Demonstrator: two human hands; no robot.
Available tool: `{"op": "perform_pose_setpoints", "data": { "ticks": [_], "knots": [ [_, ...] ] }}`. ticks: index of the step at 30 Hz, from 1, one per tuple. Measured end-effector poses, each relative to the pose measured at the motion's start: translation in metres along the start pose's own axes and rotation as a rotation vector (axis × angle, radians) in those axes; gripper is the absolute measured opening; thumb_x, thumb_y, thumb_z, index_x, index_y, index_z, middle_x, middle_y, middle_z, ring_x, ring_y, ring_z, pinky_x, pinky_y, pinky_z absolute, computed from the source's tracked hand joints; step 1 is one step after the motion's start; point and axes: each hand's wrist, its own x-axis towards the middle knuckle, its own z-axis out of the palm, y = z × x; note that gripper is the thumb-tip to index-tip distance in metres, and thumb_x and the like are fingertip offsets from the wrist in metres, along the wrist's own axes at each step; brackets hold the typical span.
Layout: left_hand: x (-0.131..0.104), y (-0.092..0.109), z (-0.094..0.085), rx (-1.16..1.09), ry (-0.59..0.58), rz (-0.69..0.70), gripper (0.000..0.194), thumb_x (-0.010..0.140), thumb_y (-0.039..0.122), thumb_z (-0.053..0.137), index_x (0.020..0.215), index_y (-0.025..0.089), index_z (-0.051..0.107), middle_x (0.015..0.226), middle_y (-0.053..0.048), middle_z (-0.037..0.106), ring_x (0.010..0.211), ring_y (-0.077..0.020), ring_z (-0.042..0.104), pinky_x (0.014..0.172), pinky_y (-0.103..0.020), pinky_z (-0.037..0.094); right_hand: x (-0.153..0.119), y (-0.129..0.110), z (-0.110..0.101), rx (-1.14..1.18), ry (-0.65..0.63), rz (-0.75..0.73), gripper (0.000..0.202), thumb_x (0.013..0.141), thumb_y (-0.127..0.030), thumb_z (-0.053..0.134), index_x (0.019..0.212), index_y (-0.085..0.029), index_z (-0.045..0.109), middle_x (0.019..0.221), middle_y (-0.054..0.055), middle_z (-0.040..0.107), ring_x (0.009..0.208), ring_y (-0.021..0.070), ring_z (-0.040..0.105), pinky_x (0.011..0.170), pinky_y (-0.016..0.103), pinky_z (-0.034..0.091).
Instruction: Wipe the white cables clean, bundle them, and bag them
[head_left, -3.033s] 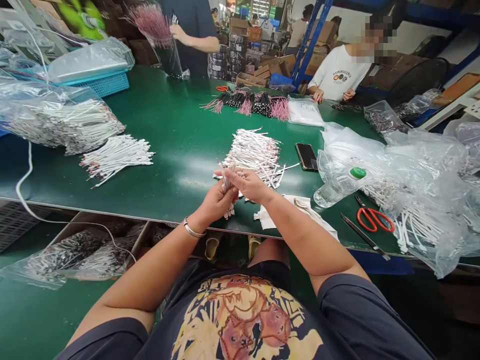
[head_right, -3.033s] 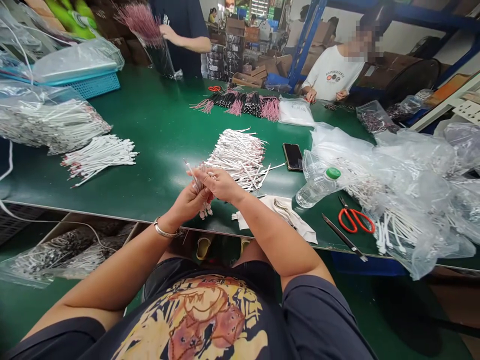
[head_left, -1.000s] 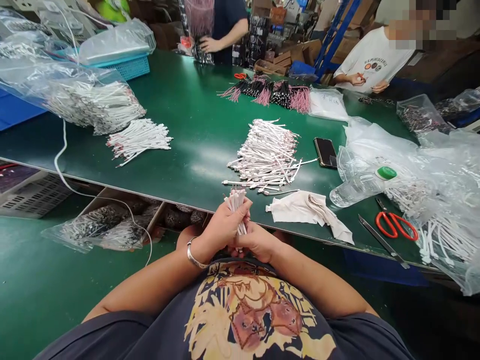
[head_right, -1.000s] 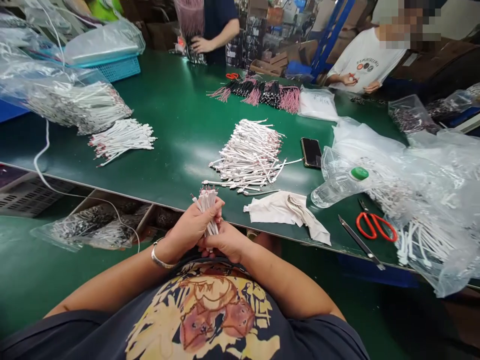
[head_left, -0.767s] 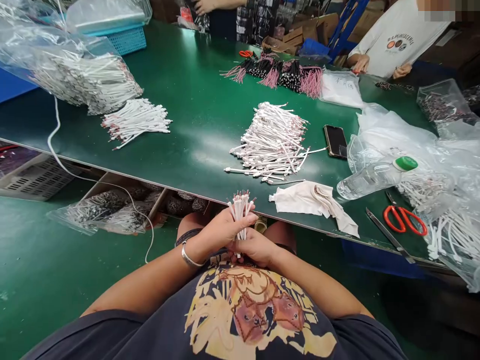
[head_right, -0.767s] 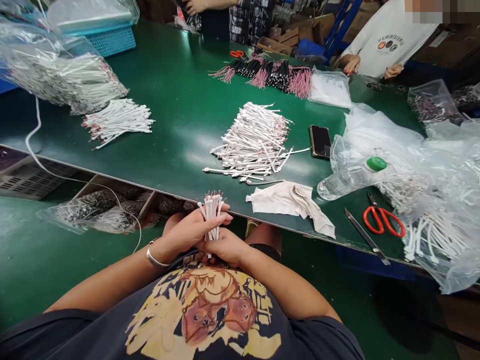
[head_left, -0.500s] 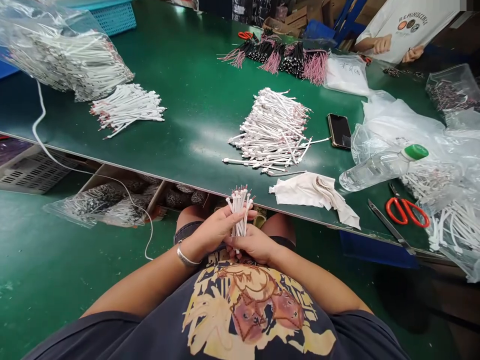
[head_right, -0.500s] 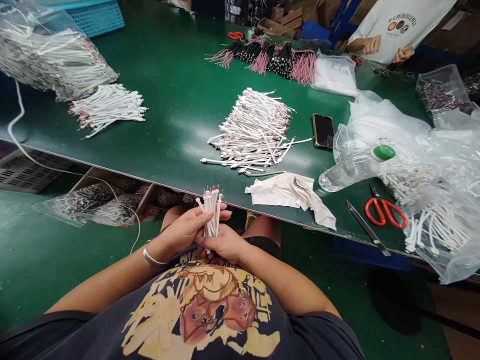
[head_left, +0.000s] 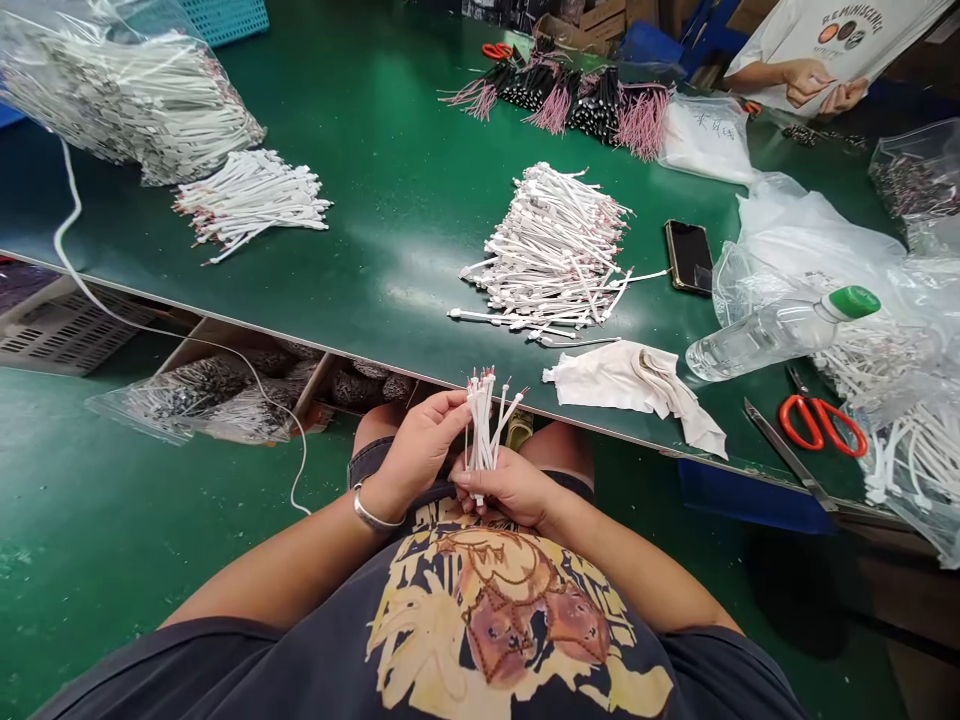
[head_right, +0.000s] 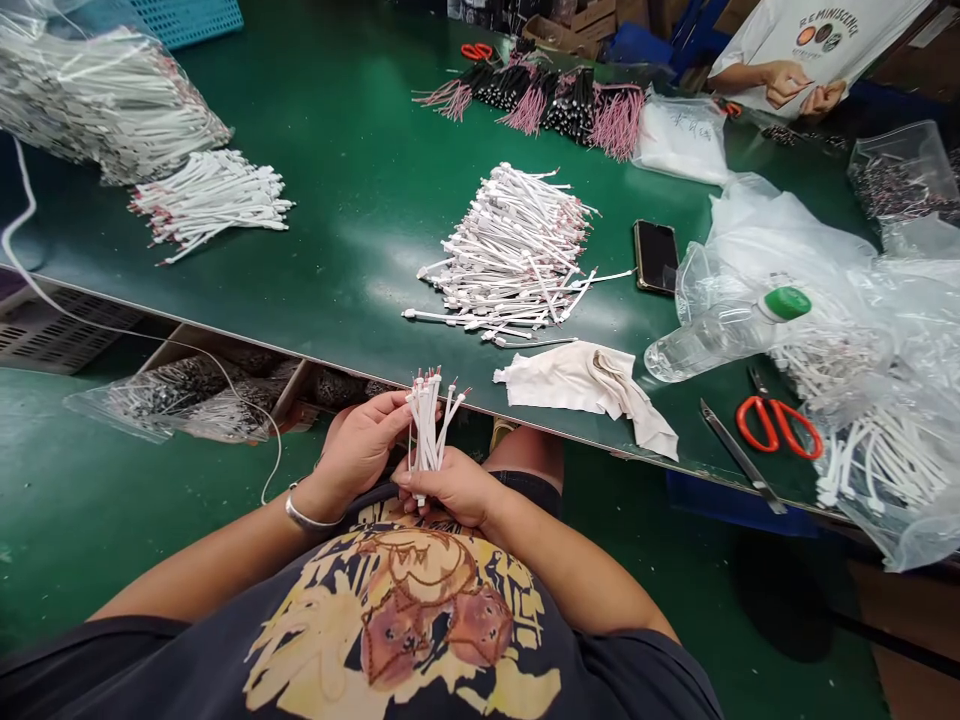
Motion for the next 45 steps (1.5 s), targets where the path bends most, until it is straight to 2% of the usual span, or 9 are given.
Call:
{"op": "perform_pose_setpoints", "data": {
  "ticks": [8, 14, 18, 21, 24, 28, 31, 40, 45],
  "knots": [
    [0.007, -0.001, 0.003, -0.039, -0.008, 0.0, 0.021, 0.07, 0.026, 0.072, 0.083, 0.017, 0.059, 0.077, 0.002, 0.064, 0.071, -0.0102, 0.058, 0.071, -0.022, 0.045, 0.002, -0.002, -0.008, -0.064, -0.082, -0.021, 0.033, 0.067, -0.037, 0.075, 0.06, -0.014, 0.053, 0.047, -0.004, 0.053, 0.038, 0.0049, 0.041, 0.037, 0.018, 0.029],
    [0.006, 0.002, 0.008, -0.056, -0.004, -0.045, 0.023, 0.071, 0.026, 0.072, 0.078, 0.017, 0.052, 0.074, 0.003, 0.059, 0.068, -0.0094, 0.056, 0.064, -0.021, 0.043, 0.003, -0.001, -0.009, -0.043, -0.022, -0.022, 0.041, 0.069, -0.052, 0.07, 0.063, -0.014, 0.054, 0.049, -0.003, 0.054, 0.039, 0.0067, 0.046, 0.036, 0.018, 0.031],
    [0.004, 0.003, 0.011, -0.093, 0.0, -0.041, 0.023, 0.073, 0.024, 0.071, 0.079, 0.018, 0.049, 0.076, 0.004, 0.059, 0.067, -0.0088, 0.055, 0.063, -0.02, 0.042, 0.002, 0.0, -0.009, 0.023, -0.017, 0.02, 0.043, 0.067, -0.053, 0.071, 0.068, -0.013, 0.056, 0.053, -0.002, 0.056, 0.043, 0.0076, 0.051, 0.039, 0.018, 0.035],
    [0.002, 0.004, 0.013, -0.157, -0.007, -0.051, 0.023, 0.072, 0.02, 0.071, 0.078, 0.018, 0.048, 0.075, 0.005, 0.058, 0.066, -0.0079, 0.054, 0.062, -0.019, 0.042, -0.001, -0.001, -0.01, 0.066, -0.061, 0.035, 0.042, 0.068, -0.052, 0.071, 0.069, -0.012, 0.058, 0.053, -0.002, 0.056, 0.044, 0.0075, 0.052, 0.042, 0.019, 0.037],
    [-0.002, 0.007, 0.015, -0.211, -0.06, -0.096, 0.021, 0.074, 0.018, 0.07, 0.078, 0.018, 0.049, 0.074, 0.005, 0.056, 0.064, -0.0068, 0.052, 0.061, -0.019, 0.042, -0.004, -0.001, -0.011, 0.111, -0.135, 0.015, 0.041, 0.071, -0.052, 0.068, 0.071, -0.012, 0.058, 0.054, -0.001, 0.057, 0.043, 0.0078, 0.052, 0.038, 0.017, 0.033],
    [-0.008, 0.011, 0.015, -0.263, -0.169, -0.12, 0.015, 0.077, 0.019, 0.067, 0.078, 0.018, 0.052, 0.085, 0.002, 0.058, 0.074, -0.0088, 0.055, 0.07, -0.021, 0.045, -0.007, -0.001, -0.013, 0.184, -0.233, 0.013, 0.042, 0.073, -0.052, 0.066, 0.07, -0.012, 0.057, 0.053, -0.001, 0.055, 0.043, 0.0083, 0.052, 0.034, 0.017, 0.027],
    [-0.011, 0.014, 0.015, -0.298, -0.226, -0.15, 0.01, 0.08, 0.022, 0.063, 0.078, 0.018, 0.054, 0.084, 0.001, 0.057, 0.077, -0.0103, 0.055, 0.075, -0.024, 0.045, -0.008, -0.001, -0.015, 0.215, -0.306, 0.01, 0.042, 0.072, -0.053, 0.066, 0.068, -0.012, 0.057, 0.053, 0.0, 0.056, 0.042, 0.0088, 0.051, 0.033, 0.018, 0.026],
    [-0.012, 0.012, 0.015, -0.25, -0.206, -0.146, 0.008, 0.081, 0.026, 0.063, 0.081, 0.02, 0.058, 0.083, 0.001, 0.055, 0.077, -0.011, 0.054, 0.077, -0.025, 0.047, -0.006, 0.002, -0.017, 0.227, -0.33, -0.01, 0.042, 0.07, -0.053, 0.067, 0.071, -0.012, 0.058, 0.054, 0.0, 0.057, 0.042, 0.0088, 0.051, 0.033, 0.017, 0.025],
    [-0.014, 0.006, 0.008, -0.26, -0.246, -0.171, 0.009, 0.08, 0.028, 0.064, 0.081, 0.021, 0.058, 0.088, 0.001, 0.057, 0.08, -0.0106, 0.055, 0.078, -0.025, 0.046, -0.005, 0.001, -0.016, 0.252, -0.338, -0.044, 0.04, 0.072, -0.051, 0.066, 0.071, -0.011, 0.058, 0.056, 0.001, 0.057, 0.043, 0.009, 0.052, 0.033, 0.017, 0.025]
  ]
}}
